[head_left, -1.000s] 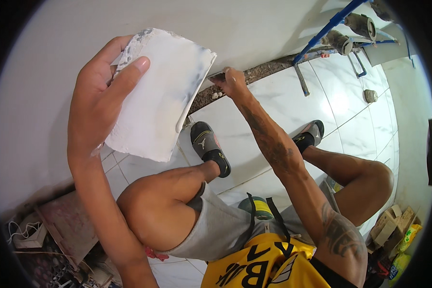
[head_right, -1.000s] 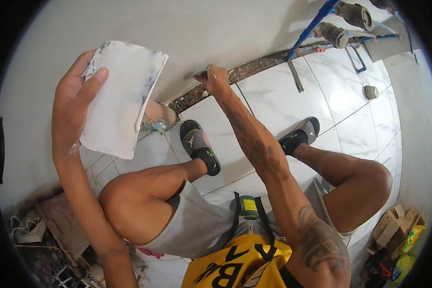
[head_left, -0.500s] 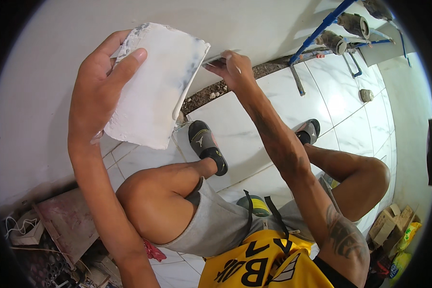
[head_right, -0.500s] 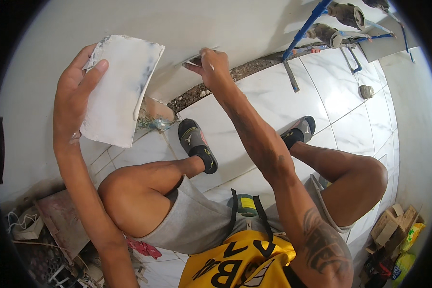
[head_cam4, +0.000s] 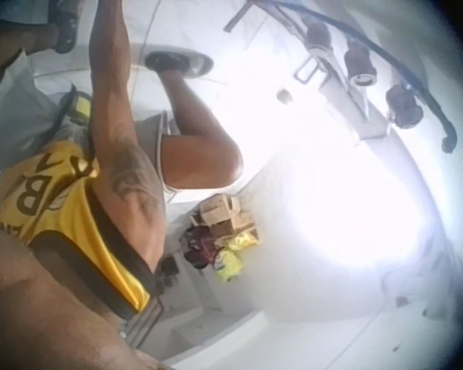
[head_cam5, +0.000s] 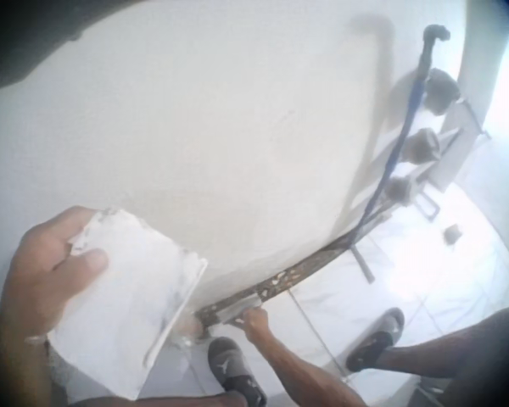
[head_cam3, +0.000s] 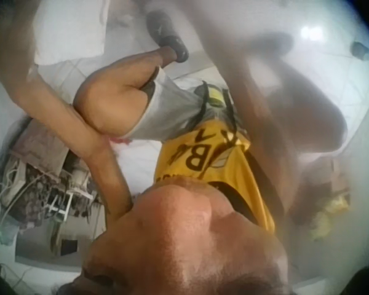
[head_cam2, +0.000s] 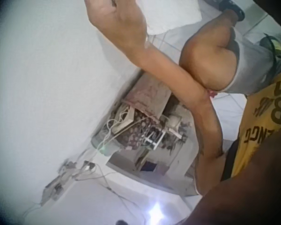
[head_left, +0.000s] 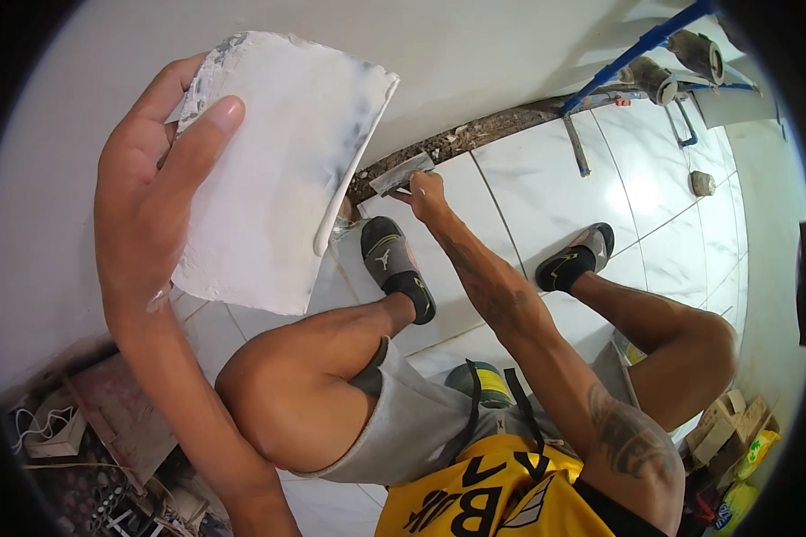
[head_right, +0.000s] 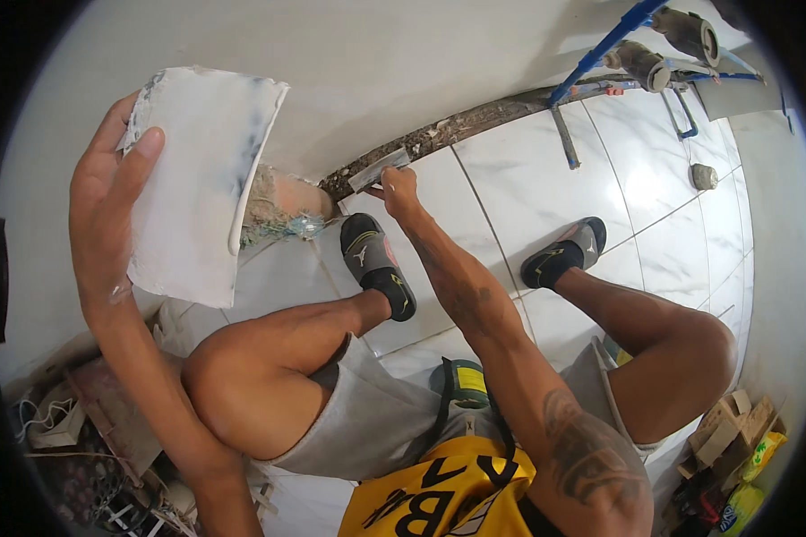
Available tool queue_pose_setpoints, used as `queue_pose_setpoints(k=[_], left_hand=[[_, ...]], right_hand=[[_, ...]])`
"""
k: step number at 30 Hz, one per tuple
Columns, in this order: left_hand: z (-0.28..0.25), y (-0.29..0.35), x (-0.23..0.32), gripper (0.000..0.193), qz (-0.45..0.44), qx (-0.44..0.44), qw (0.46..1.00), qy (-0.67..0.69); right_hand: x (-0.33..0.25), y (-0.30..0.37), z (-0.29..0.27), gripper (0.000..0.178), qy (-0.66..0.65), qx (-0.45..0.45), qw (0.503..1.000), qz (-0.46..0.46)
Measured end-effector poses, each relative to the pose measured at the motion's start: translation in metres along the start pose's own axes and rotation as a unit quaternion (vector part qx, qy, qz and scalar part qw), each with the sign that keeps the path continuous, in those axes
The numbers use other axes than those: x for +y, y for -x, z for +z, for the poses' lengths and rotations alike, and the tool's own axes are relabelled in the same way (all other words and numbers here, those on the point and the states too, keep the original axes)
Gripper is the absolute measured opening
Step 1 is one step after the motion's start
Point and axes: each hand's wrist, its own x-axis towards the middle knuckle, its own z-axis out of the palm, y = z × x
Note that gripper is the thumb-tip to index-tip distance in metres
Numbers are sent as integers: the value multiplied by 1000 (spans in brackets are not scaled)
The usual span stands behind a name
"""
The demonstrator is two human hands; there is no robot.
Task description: The person mixes plaster between two putty knives and applies it along the bottom edge of a wall.
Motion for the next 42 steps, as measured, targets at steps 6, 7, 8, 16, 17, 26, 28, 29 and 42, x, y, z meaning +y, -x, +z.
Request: queue_pose_setpoints(k=[6, 7, 8, 16, 17, 26, 28, 29, 42], left_hand=[[-5, -2, 0, 37, -34, -28, 999, -12], [-6, -2, 0, 40, -42, -35, 998, -10], [-6, -4, 0, 43, -50, -43, 998, -7], [-16, -3, -9, 43, -73, -56, 996, 20], [-15, -3, -9, 43, -73, -56, 996, 20], [-7, 3, -8, 33, -24, -6, 1000, -4], [-16, 8, -6, 32, -33, -7, 999, -24], [-14, 8, -7, 32, -31, -8, 999, -19], [-28, 11, -18, 31, -15, -26, 1000, -2]], right_hand=[[35, -39, -16, 10, -42, -40, 998, 10], [39, -49, -25, 10, -41, -38, 998, 10], [41, -58, -35, 12, 207, -97, 965, -131], [39, -69, -20, 24, 462, -165, 808, -325], [38, -67, -9, 23, 198, -116, 953, -199], [-3, -48, 10, 34, 617, -102, 634, -455], [-8, -28, 38, 33, 617, -119, 633, -453], [-15, -26, 37, 35, 594, -120, 660, -445], [-62, 10, 102, 33, 130, -217, 899, -357]])
